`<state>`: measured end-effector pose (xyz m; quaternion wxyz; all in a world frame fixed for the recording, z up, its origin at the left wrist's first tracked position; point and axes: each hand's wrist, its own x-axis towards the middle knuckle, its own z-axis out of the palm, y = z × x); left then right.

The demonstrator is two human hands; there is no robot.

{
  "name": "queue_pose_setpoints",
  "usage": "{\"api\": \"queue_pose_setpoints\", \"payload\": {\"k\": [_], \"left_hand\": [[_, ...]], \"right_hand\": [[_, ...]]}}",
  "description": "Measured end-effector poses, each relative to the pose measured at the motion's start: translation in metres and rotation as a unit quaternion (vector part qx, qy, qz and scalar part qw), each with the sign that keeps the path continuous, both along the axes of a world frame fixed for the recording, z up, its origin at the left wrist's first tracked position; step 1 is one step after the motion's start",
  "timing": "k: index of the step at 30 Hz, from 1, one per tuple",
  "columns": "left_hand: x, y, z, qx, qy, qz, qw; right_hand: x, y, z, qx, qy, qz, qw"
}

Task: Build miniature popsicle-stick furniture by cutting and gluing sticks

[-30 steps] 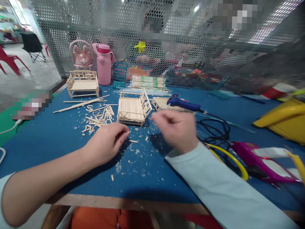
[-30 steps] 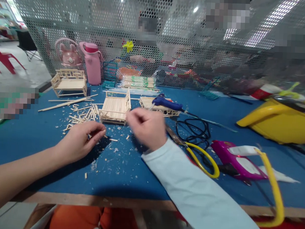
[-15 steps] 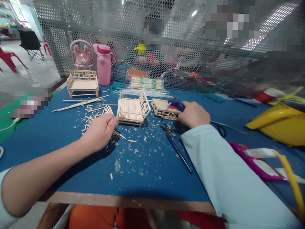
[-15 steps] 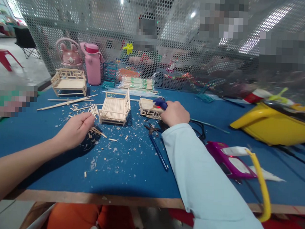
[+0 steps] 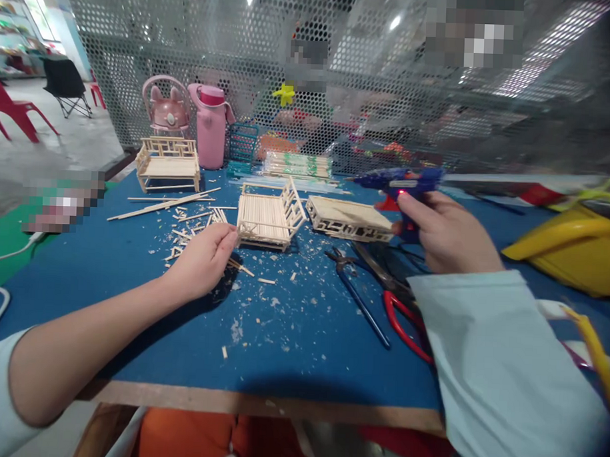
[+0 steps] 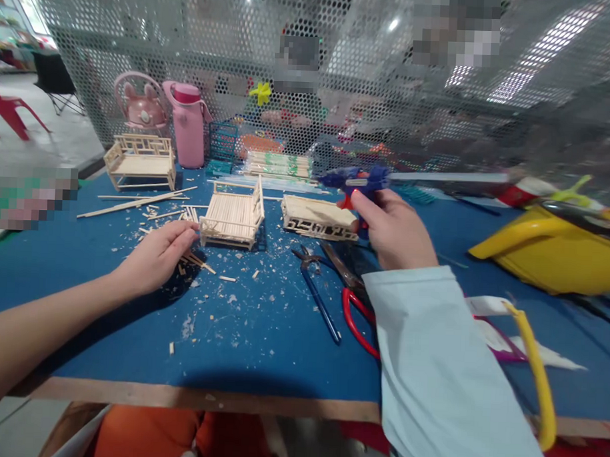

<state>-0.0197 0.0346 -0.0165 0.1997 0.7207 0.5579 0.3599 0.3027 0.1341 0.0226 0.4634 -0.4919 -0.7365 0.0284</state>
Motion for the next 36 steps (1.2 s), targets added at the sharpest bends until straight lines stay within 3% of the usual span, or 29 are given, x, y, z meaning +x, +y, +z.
{"api": "queue_pose_setpoints", "payload": {"k": [5, 8, 16, 36], "left_hand": [[0.001, -0.002, 0.001, 0.013, -0.009, -0.021, 1.000], [0.002, -0.003, 0.001, 0.012, -0.010, -0.028, 0.999], [0.000, -0.003, 0.001, 0.023, 0.006, -0.037, 0.999], [0.000, -0.002, -0.003, 0.024, -0.002, -0.027, 0.999]], "right_hand": [[-0.028, -0.050, 0.006, -0.096, -0.037, 0.115, 0.988], [-0.044, -0.063, 0.000, -0.077, -0.088, 0.157, 0.981], [-0.056, -0.064, -0.009, -0.044, -0.161, 0.140, 0.976], [-0.061, -0.065, -0.013, -0.027, -0.159, 0.146, 0.976]]}}
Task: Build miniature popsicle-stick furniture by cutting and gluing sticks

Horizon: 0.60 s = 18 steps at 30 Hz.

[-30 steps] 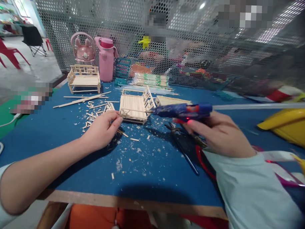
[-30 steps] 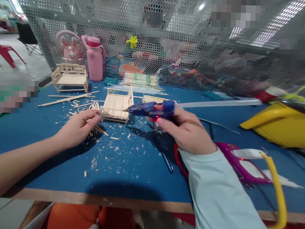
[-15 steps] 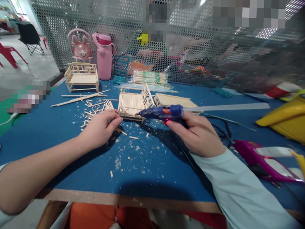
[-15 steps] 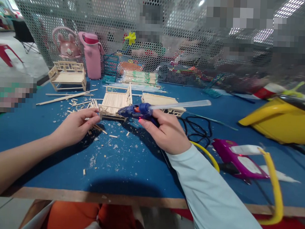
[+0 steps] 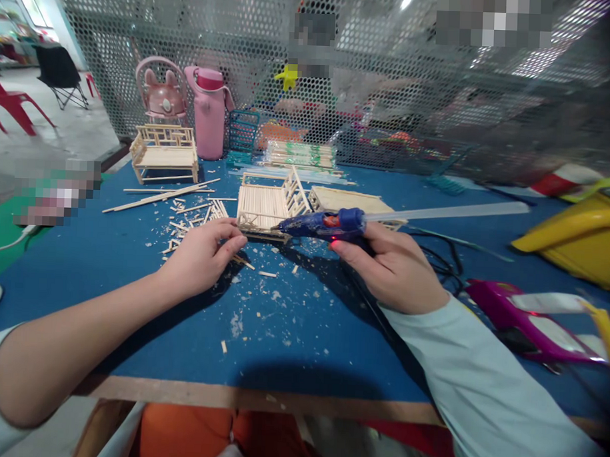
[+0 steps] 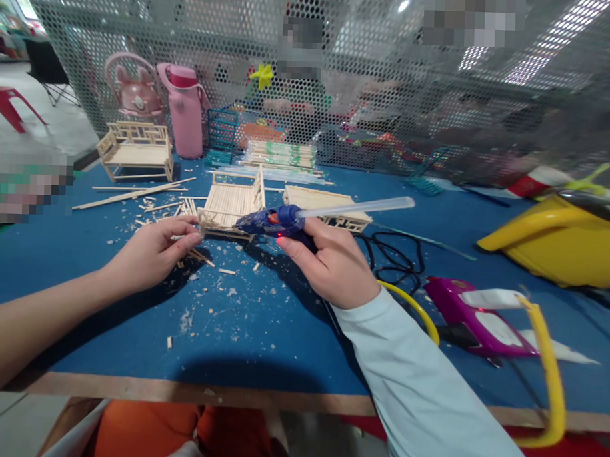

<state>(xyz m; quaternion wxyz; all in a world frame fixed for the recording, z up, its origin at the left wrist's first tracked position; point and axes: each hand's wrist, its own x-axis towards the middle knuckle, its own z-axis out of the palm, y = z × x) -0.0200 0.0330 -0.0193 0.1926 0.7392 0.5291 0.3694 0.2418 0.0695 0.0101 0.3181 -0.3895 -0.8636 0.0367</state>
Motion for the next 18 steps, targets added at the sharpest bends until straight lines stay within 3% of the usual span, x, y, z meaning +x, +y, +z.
{"api": "queue_pose_setpoints", "payload": {"k": [15, 18], "left_hand": [[-0.0005, -0.0002, -0.0008, 0.005, -0.005, 0.002, 1.000], [-0.0005, 0.0001, -0.0008, 0.004, -0.009, -0.001, 1.000]], "right_hand": [[0.0018, -0.0022, -0.0014, 0.041, -0.060, -0.035, 0.997], [0.0027, -0.0018, -0.0024, 0.056, -0.064, -0.018, 0.996]]}}
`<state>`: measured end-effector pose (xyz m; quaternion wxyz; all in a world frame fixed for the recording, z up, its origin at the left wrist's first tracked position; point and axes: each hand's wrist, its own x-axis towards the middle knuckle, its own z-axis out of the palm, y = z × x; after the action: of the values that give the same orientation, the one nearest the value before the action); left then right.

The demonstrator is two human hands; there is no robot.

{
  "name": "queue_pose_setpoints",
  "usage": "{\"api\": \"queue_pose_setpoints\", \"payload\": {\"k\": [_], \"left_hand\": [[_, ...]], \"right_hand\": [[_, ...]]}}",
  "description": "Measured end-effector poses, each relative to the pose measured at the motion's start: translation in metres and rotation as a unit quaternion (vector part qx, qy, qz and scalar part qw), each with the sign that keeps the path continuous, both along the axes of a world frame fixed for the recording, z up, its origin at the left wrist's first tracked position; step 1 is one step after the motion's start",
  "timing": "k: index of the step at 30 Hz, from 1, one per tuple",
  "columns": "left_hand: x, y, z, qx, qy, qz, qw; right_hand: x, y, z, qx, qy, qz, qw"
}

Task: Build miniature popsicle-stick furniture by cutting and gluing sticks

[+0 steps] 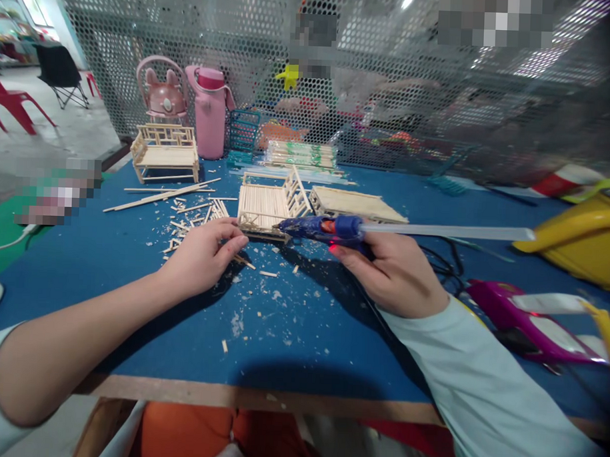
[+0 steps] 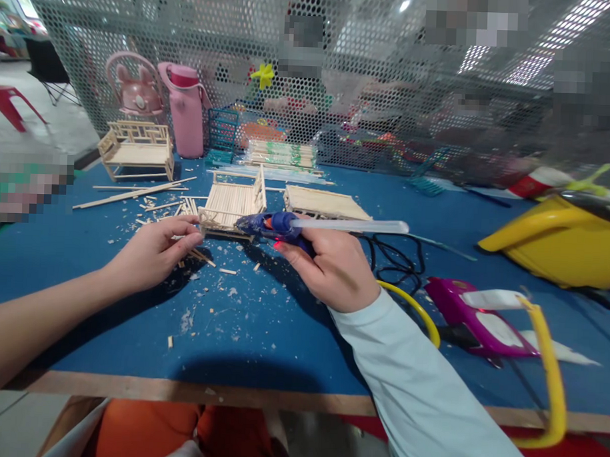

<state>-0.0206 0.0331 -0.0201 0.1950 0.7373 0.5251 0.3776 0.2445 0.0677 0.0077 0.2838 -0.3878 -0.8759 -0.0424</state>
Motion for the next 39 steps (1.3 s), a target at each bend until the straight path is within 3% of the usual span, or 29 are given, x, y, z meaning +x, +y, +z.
{"api": "queue_pose_setpoints", "payload": {"k": [4, 17, 26, 34, 39], "left_hand": [[0.000, 0.000, 0.002, -0.017, 0.009, 0.001, 1.000], [0.000, 0.000, 0.002, -0.031, 0.008, 0.001, 0.999], [0.001, 0.000, 0.001, -0.024, 0.007, 0.005, 1.000], [0.000, 0.000, 0.003, -0.026, 0.022, 0.005, 0.999], [-0.001, -0.001, 0.002, -0.035, 0.023, 0.027, 0.999]], "right_hand": [[0.001, 0.000, -0.001, 0.017, -0.006, 0.034, 0.999], [-0.006, -0.004, 0.003, 0.048, -0.008, 0.061, 0.997], [0.005, -0.006, 0.012, 0.070, -0.034, 0.144, 0.986], [0.000, -0.002, 0.007, 0.105, -0.041, 0.105, 0.988], [0.001, -0.005, 0.013, 0.103, -0.037, 0.171, 0.979]]}}
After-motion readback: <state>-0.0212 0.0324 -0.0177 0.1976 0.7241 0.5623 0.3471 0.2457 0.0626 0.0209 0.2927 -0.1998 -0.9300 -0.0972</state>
